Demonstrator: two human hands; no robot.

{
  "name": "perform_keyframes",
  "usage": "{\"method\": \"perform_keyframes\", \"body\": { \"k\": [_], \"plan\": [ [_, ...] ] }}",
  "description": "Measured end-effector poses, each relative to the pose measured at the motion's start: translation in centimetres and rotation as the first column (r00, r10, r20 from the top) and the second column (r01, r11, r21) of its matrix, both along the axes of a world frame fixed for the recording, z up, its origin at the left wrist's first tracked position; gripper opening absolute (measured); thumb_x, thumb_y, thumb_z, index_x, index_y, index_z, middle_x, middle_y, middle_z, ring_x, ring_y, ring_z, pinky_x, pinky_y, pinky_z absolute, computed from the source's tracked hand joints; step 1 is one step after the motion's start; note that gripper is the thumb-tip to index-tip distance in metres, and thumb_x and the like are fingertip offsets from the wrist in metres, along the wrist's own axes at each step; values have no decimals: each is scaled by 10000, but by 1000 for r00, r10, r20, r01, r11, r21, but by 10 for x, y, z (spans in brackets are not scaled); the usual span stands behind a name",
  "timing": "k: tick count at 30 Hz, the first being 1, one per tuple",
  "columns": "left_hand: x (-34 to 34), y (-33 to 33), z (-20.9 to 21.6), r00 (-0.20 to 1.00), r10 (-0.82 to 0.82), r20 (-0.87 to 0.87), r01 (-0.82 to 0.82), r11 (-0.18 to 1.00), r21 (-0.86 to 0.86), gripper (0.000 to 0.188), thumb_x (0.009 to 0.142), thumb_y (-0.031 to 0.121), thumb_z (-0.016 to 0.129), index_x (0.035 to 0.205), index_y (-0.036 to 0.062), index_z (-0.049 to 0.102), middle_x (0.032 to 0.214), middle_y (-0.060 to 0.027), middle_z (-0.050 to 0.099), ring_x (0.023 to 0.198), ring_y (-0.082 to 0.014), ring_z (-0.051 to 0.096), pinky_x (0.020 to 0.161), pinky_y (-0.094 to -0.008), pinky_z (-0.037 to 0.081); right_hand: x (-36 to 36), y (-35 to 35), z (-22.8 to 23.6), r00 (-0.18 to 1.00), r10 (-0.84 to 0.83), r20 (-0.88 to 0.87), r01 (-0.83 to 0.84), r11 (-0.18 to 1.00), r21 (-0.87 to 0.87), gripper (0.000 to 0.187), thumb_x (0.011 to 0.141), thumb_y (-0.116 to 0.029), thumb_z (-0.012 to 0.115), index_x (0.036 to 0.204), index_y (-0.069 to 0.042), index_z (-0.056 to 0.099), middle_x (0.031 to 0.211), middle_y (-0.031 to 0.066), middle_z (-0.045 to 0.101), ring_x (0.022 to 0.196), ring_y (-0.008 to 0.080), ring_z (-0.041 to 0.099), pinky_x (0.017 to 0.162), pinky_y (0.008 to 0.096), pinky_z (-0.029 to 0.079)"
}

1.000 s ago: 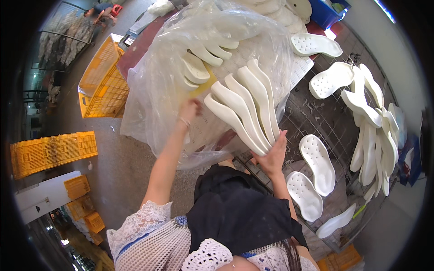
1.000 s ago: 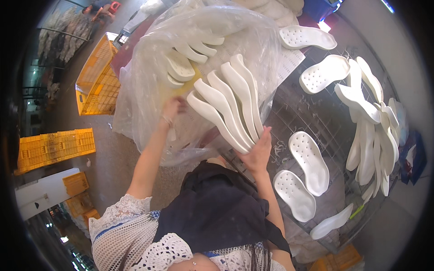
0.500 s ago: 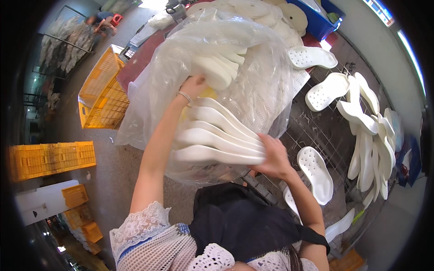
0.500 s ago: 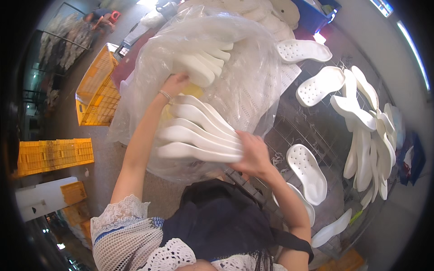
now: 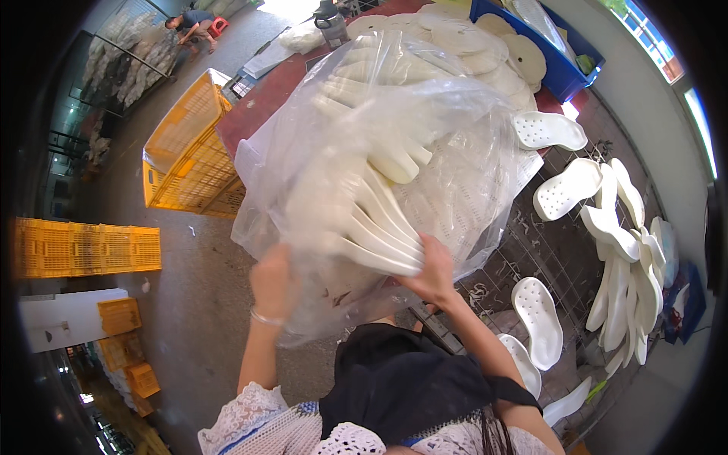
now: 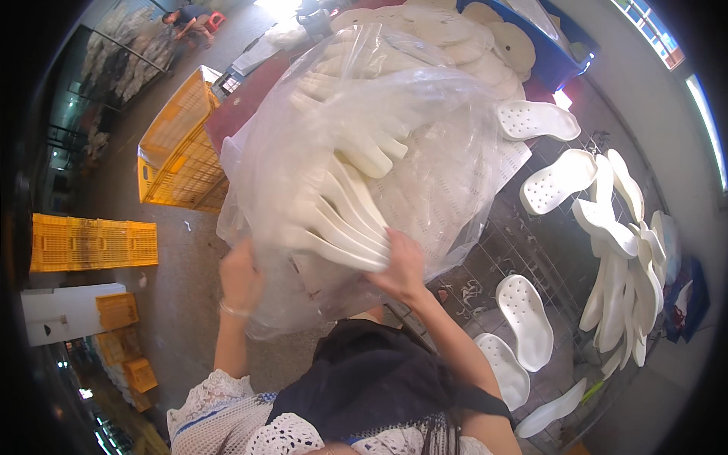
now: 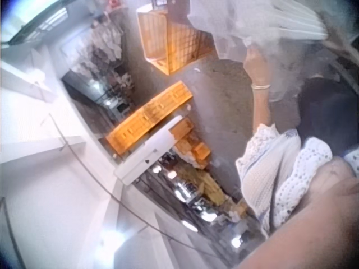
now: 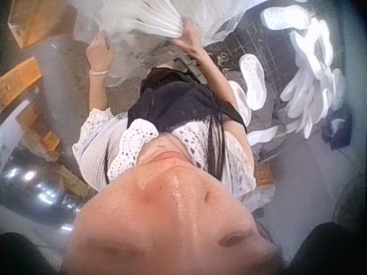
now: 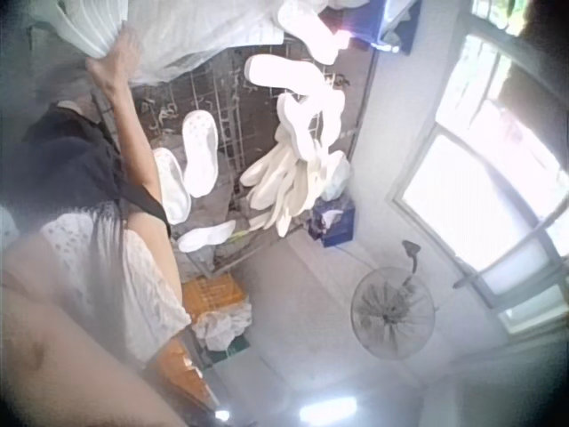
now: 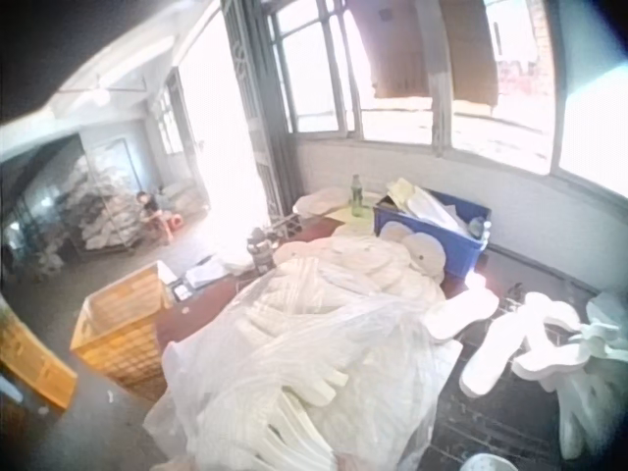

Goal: The person unpacks white shoe insoles from a plastic bag, places them on a wire rack, then repacks them into the bag. The person writes on a document with a pen and moves the bag across the room.

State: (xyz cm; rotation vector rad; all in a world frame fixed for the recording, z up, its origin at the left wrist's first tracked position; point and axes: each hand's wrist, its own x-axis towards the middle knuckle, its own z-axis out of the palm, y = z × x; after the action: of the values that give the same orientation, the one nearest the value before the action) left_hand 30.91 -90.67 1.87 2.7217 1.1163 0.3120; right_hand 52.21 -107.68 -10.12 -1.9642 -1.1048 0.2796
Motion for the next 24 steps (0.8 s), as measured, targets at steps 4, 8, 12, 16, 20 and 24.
{"method": "perform_keyframes", "body": {
  "k": [4,8,12,16,20,24],
  "plan": [
    [-8,-27,-12,965,-262,31,227,764,-605,323,660,44,621,977,-12,598,823,-180,616,725,-282,636,617,-382,499,-17,111,-9,950,57,-307,-26,994,104,669,596,-286,756,1142,14,512,1059,171,580,1031,345,542,899,442,397],
    [-29,50,-52,975,145,169,171,-1,-985,480,640,58,604,1103,-66,570,1004,-138,661,867,-249,656,755,-366,540,-2,145,-11,964,216,153,-146,917,-372,615,662,-311,748,1135,15,528,1103,174,568,1088,365,507,977,472,350],
    [-34,113,-45,490,818,300,-160,423,-892,332,818,113,572,1117,-30,550,1076,-127,608,956,-226,601,830,-332,498,115,37,-30,957,-289,32,287,956,60,671,723,-391,708,1199,34,501,1172,220,531,1140,363,467,986,464,345],
    [28,75,-7,599,448,663,-129,872,-473,268,841,47,546,1100,-19,546,1059,-87,591,969,-181,558,879,-301,444,274,-95,-83,278,-955,106,944,252,-211,801,785,-398,676,1299,100,315,1332,296,341,1242,419,341,1009,514,304],
    [188,-1,-11,851,-27,525,350,774,-527,237,846,36,551,1077,-7,577,1038,-77,599,961,-159,557,885,-285,428,339,-147,-120,420,-754,-505,771,590,-239,451,759,-215,696,1046,105,561,929,179,647,813,260,638,741,350,496],
    [411,-52,-72,690,-528,496,707,639,-303,390,818,111,589,1194,20,532,1158,-170,580,1067,-323,538,939,-380,406,254,-177,-80,464,-613,-639,686,706,-179,314,769,-143,670,983,69,585,854,140,634,764,219,626,685,354,497]
  ]
}}
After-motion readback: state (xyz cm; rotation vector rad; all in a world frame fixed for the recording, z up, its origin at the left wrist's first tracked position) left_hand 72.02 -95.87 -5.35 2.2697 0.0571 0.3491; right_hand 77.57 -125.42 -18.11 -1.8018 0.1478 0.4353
